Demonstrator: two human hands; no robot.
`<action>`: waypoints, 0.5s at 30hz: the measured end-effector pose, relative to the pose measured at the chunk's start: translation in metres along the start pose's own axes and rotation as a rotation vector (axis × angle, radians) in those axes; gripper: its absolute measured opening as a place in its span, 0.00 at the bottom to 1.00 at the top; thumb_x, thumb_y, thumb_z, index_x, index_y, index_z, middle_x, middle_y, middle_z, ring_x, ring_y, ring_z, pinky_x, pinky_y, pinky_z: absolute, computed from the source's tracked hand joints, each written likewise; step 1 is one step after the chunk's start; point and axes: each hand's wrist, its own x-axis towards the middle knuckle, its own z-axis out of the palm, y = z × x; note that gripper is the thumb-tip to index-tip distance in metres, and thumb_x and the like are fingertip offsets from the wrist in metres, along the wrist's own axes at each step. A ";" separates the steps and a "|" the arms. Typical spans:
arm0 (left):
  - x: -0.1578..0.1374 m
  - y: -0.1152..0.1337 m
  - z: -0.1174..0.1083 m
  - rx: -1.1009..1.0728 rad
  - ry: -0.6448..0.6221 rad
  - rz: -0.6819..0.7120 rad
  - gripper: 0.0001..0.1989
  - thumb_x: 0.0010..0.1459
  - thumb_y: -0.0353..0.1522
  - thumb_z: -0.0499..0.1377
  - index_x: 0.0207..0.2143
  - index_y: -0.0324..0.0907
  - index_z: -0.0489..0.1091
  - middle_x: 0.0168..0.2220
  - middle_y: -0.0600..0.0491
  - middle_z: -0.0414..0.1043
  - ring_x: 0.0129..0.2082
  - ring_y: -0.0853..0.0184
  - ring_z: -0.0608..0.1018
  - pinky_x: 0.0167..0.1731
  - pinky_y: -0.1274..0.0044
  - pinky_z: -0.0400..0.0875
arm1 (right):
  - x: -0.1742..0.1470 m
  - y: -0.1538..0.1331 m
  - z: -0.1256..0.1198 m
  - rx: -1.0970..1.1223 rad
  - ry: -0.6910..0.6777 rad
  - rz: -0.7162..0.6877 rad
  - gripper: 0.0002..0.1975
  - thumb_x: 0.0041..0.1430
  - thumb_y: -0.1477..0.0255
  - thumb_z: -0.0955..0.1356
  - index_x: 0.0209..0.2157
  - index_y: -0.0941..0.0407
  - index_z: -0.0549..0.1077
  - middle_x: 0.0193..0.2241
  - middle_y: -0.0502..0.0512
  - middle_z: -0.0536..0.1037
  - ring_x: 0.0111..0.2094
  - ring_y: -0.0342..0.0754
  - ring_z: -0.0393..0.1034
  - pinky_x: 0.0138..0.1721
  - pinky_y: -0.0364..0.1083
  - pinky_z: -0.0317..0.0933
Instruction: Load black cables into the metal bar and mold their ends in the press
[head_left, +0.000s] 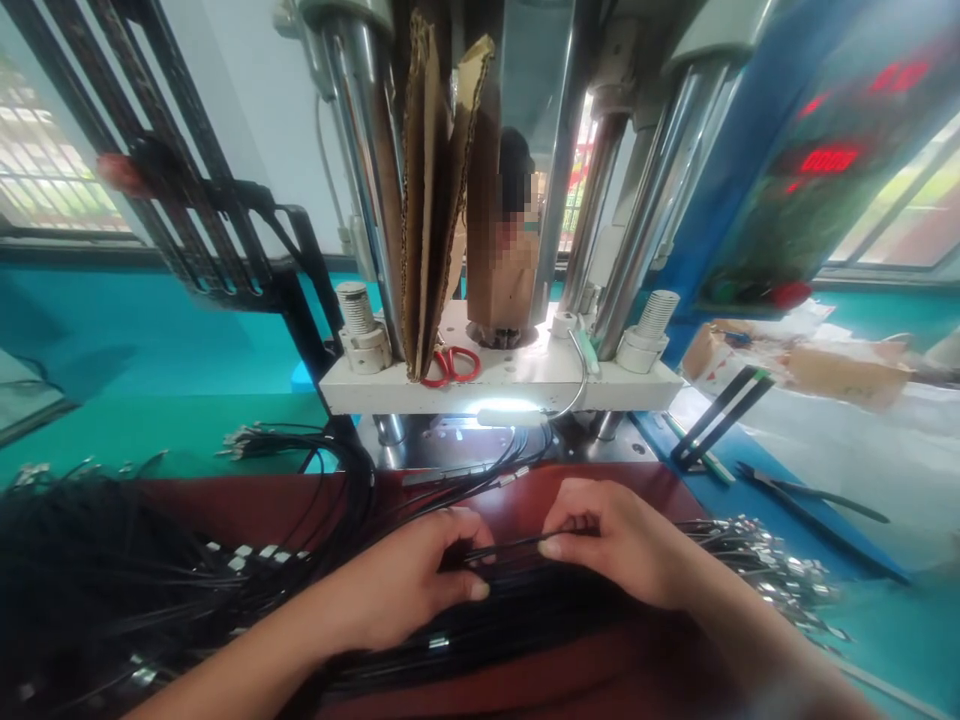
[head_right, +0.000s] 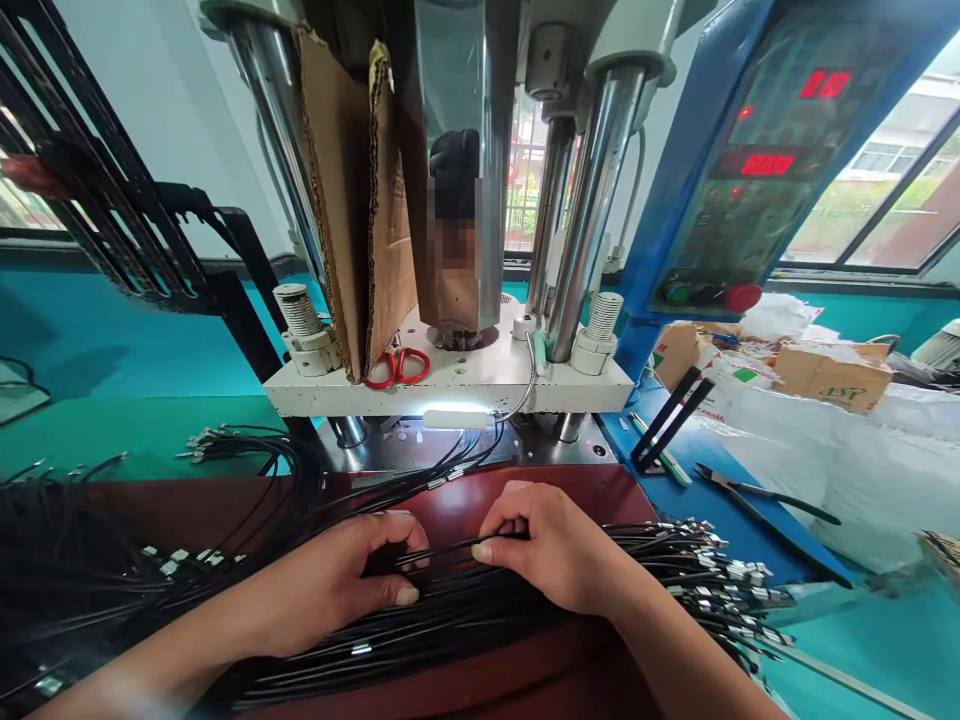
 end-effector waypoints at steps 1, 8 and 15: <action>0.000 0.000 0.000 0.003 0.005 0.007 0.06 0.56 0.33 0.59 0.37 0.46 0.68 0.35 0.60 0.70 0.37 0.68 0.71 0.37 0.78 0.63 | -0.001 -0.001 0.001 -0.016 0.015 -0.026 0.04 0.57 0.70 0.70 0.30 0.55 0.76 0.30 0.49 0.75 0.32 0.45 0.69 0.34 0.43 0.61; 0.000 -0.001 0.005 0.078 0.026 0.034 0.09 0.62 0.36 0.53 0.42 0.48 0.69 0.39 0.57 0.71 0.38 0.66 0.72 0.40 0.75 0.63 | -0.006 -0.001 0.000 -0.215 -0.131 -0.134 0.09 0.63 0.68 0.65 0.37 0.53 0.77 0.34 0.52 0.74 0.36 0.48 0.68 0.37 0.45 0.59; 0.000 -0.002 0.009 0.188 0.001 0.036 0.12 0.64 0.39 0.49 0.37 0.46 0.70 0.38 0.54 0.71 0.36 0.65 0.72 0.39 0.74 0.64 | -0.003 0.003 0.002 -0.229 -0.158 -0.152 0.10 0.63 0.69 0.65 0.31 0.56 0.77 0.32 0.54 0.72 0.34 0.48 0.67 0.37 0.46 0.59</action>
